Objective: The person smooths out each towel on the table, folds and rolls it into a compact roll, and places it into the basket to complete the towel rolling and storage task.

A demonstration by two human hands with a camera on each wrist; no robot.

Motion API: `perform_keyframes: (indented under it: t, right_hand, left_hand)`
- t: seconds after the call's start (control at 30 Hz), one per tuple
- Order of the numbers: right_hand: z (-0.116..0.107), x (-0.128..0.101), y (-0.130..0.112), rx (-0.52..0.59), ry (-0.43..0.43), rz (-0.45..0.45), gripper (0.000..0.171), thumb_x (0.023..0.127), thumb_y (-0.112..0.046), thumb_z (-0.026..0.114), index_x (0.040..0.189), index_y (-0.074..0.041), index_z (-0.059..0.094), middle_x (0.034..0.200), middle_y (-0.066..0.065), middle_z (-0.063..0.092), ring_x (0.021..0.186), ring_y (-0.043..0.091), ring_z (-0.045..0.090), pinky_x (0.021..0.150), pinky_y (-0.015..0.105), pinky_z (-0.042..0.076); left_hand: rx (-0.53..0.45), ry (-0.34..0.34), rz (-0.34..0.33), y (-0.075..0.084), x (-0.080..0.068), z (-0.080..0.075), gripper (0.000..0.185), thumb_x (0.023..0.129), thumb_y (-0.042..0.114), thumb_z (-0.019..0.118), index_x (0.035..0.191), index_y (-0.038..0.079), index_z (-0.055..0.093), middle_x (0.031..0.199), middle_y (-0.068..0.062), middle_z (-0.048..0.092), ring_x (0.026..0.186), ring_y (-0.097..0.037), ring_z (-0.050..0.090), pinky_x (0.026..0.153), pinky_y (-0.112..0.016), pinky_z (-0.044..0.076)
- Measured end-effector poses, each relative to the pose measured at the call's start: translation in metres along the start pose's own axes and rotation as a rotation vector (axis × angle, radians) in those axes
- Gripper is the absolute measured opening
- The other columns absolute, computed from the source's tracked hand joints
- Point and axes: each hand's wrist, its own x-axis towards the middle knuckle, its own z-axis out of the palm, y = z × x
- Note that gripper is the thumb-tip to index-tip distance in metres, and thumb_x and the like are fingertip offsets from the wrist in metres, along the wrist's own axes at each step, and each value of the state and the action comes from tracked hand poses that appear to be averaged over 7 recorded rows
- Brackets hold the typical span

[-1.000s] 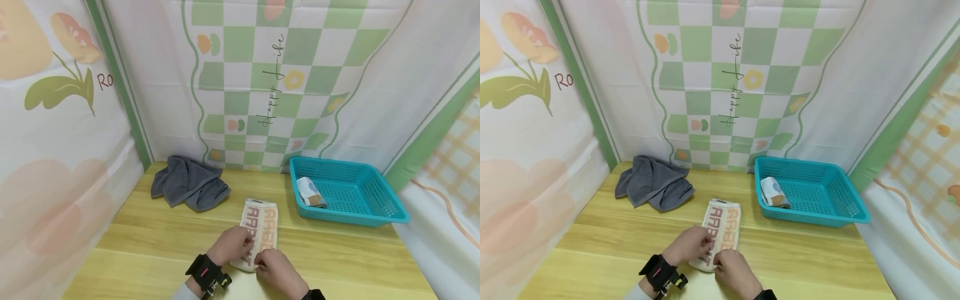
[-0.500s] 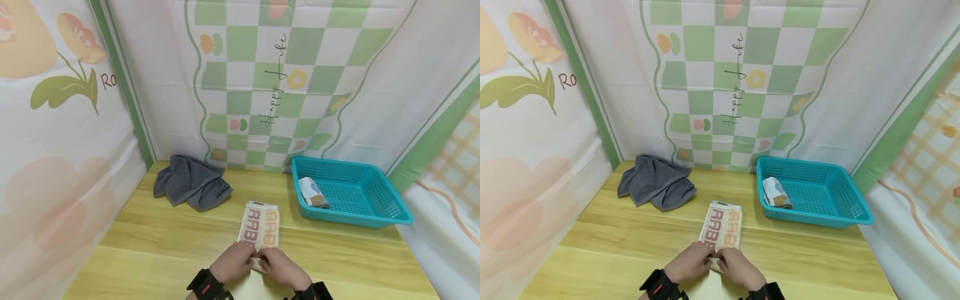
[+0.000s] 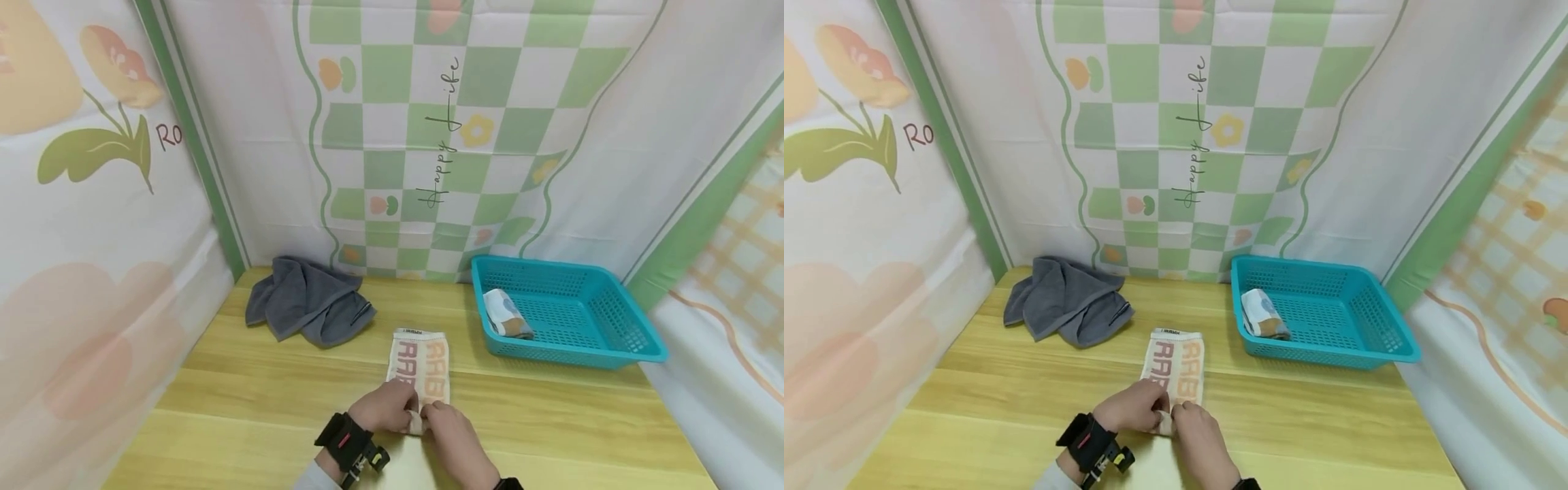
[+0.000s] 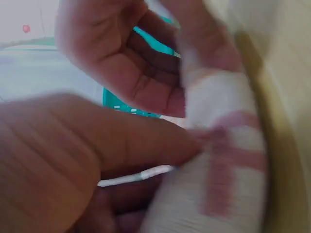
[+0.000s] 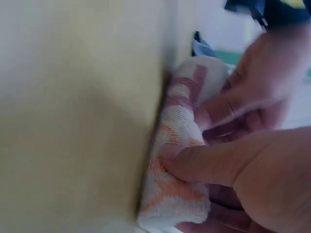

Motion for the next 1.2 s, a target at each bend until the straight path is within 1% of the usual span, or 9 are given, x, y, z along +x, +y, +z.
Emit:
perform_keyframes:
  t: [0.13,0.23,0.43,0.53,0.67,0.83,0.93,1.07,1.2]
  right_hand:
    - [-0.001,0.007,0.014,0.086,-0.051,-0.036,0.020,0.086,0.008,0.069,0.082,-0.012,0.068,0.074,-0.003,0.064,0.067,0.012,0.062,0.056,0.027,0.047]
    - [-0.006,0.010,0.026,0.257,-0.163,-0.019,0.013,0.094,0.001,0.065,0.096,-0.010,0.072,0.087,-0.002,0.070,0.078,0.013,0.067,0.067,0.029,0.053]
    - [-0.010,0.012,0.040,0.553,-0.391,0.040,0.022,0.104,-0.010,0.055,0.117,-0.009,0.073,0.095,-0.002,0.069,0.075,0.009,0.057,0.067,0.029,0.043]
    - [-0.011,0.011,0.034,0.505,-0.322,0.055,0.018,0.102,-0.009,0.059,0.111,-0.009,0.074,0.091,-0.005,0.067,0.074,0.005,0.054,0.065,0.028,0.043]
    - [-0.013,0.003,0.015,0.255,-0.079,0.045,0.007,0.090,-0.006,0.073,0.097,-0.007,0.075,0.092,-0.003,0.067,0.085,0.013,0.064,0.074,0.033,0.056]
    - [-0.009,0.002,0.003,0.083,0.045,0.011,0.032,0.071,0.000,0.085,0.100,-0.004,0.074,0.097,0.004,0.069,0.089,0.023,0.066,0.077,0.039,0.058]
    - [-0.007,0.008,0.008,0.058,0.036,0.009,0.029,0.076,0.001,0.084,0.101,-0.007,0.073,0.097,0.002,0.070,0.089,0.022,0.066,0.075,0.037,0.057]
    - [-0.011,0.018,0.016,0.078,-0.062,-0.002,0.013,0.089,0.000,0.074,0.099,-0.008,0.074,0.091,0.002,0.071,0.086,0.021,0.067,0.071,0.035,0.055]
    - [-0.012,0.026,0.030,0.282,-0.220,-0.025,0.011,0.097,-0.002,0.064,0.100,-0.006,0.074,0.083,0.002,0.067,0.074,0.015,0.062,0.066,0.031,0.051]
  left_hand:
    - [0.063,0.088,0.044,0.001,-0.010,-0.001,0.015,0.082,-0.001,0.071,0.089,0.011,0.076,0.084,0.008,0.069,0.078,-0.003,0.061,0.070,-0.016,0.050]
    - [0.148,0.149,0.101,0.003,-0.019,0.003,0.013,0.084,0.002,0.073,0.083,0.014,0.075,0.086,0.009,0.071,0.090,-0.006,0.067,0.080,-0.016,0.051]
    - [0.211,0.161,0.074,0.002,-0.031,0.014,0.017,0.094,0.007,0.070,0.083,0.019,0.068,0.075,0.011,0.060,0.070,-0.001,0.053,0.066,-0.017,0.041]
    - [0.211,0.150,0.039,0.000,-0.028,0.016,0.012,0.096,0.011,0.069,0.088,0.020,0.071,0.074,0.011,0.060,0.067,-0.001,0.051,0.063,-0.019,0.043]
    - [0.173,0.129,-0.001,-0.003,-0.019,0.012,0.015,0.095,0.008,0.067,0.084,0.018,0.065,0.072,0.011,0.053,0.065,-0.003,0.047,0.062,-0.020,0.043]
    - [0.080,0.110,-0.054,-0.006,-0.009,0.001,0.026,0.093,0.004,0.063,0.072,0.016,0.056,0.065,0.010,0.044,0.057,-0.004,0.042,0.056,-0.020,0.040]
    - [0.056,0.131,-0.056,-0.007,-0.007,0.000,0.022,0.097,0.008,0.061,0.076,0.015,0.062,0.068,0.010,0.050,0.060,-0.004,0.046,0.059,-0.020,0.042]
    - [0.124,0.246,0.028,-0.008,-0.014,0.006,0.007,0.095,0.008,0.067,0.094,0.013,0.072,0.084,0.007,0.058,0.076,-0.005,0.051,0.071,-0.020,0.046]
    - [0.305,0.343,0.134,-0.005,-0.027,0.010,0.008,0.089,0.009,0.074,0.094,0.015,0.073,0.088,0.007,0.058,0.083,-0.009,0.052,0.079,-0.024,0.047]
